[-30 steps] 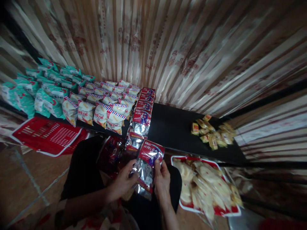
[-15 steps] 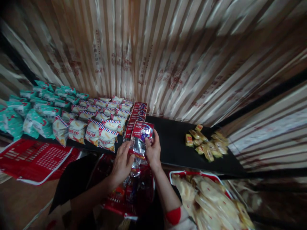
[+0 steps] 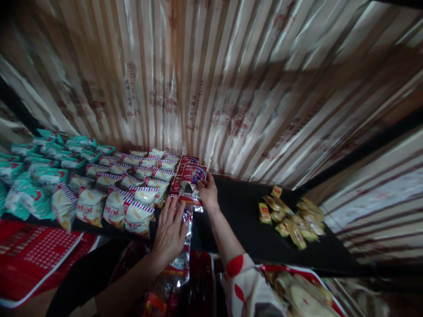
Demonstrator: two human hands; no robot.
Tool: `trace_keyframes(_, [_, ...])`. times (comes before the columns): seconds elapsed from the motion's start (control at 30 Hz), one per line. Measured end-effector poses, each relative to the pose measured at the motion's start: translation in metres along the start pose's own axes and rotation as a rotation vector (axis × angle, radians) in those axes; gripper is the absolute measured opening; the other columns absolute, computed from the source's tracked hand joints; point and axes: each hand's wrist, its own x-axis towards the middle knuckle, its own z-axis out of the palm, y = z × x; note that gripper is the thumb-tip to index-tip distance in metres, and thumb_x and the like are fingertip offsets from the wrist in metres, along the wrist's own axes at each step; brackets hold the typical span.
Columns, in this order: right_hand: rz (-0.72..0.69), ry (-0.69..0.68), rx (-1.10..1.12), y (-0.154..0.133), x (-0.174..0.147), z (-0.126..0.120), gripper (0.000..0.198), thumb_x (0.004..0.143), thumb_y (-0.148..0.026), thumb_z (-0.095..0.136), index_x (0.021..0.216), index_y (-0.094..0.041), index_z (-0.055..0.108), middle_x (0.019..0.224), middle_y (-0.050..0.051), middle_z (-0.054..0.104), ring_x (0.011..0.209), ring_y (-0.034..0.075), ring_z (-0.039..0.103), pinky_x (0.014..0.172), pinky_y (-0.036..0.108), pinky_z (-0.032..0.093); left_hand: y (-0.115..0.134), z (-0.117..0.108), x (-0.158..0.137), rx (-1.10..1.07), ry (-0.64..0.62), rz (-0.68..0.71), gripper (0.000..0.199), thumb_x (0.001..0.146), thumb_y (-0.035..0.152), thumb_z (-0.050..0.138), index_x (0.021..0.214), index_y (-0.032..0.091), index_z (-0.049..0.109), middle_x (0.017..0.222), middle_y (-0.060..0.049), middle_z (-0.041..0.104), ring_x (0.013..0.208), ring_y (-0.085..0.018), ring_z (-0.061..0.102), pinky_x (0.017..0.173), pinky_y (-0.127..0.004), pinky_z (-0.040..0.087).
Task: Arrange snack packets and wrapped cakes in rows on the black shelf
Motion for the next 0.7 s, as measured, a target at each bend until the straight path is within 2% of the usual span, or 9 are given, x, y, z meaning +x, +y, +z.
trace_keyframes(0.13, [-0.044,-0.007,-0.096,0.009,0.024,0.012,0.062,0.069,-0.035,0.061,0.128,-0.022,0.046,0.078,0.000,0.068,0.065,0.017,0.064,0.059,0.029,0.052,-0.001,0.012,0.016,0.056,-0.002,-0.068,0.056,0.088,0.028,0.043,0.142,0.017,0.032,0.153,-0.013,0.023,0.142,-0.031,0.012,0.110,-0.053,0.027])
trace_keyframes(0.33, [-0.145,0.014,-0.254,0.022,0.061,0.022,0.054,0.072,-0.031,0.059,0.124,-0.019,0.051,0.089,0.003,0.070,0.078,0.018,0.065,0.075,0.034,0.052,-0.001,0.029,0.026,0.096,0.014,-0.058,0.065,0.086,0.033,0.048,0.145,0.020,0.024,0.153,-0.011,0.021,0.142,-0.031,0.012,0.112,-0.054,0.023])
trace_keyframes(0.5, [-0.199,0.020,-0.380,0.023,0.085,0.028,0.046,0.074,-0.028,0.056,0.119,-0.017,0.056,0.093,0.004,0.070,0.082,0.017,0.064,0.082,0.034,0.050,-0.003,0.035,0.037,0.105,0.018,-0.056,0.060,0.086,0.035,0.047,0.143,0.022,0.032,0.153,-0.010,0.024,0.141,-0.031,0.014,0.111,-0.054,0.023])
trace_keyframes(0.7, [-0.180,0.007,-0.622,0.019,0.106,0.035,0.033,0.078,-0.024,0.052,0.105,-0.013,0.065,0.089,0.006,0.070,0.079,0.016,0.064,0.080,0.030,0.050,-0.004,0.041,0.045,0.090,0.006,-0.068,0.056,0.086,0.038,0.047,0.139,0.021,0.039,0.151,-0.009,0.030,0.139,-0.033,0.020,0.110,-0.056,0.025])
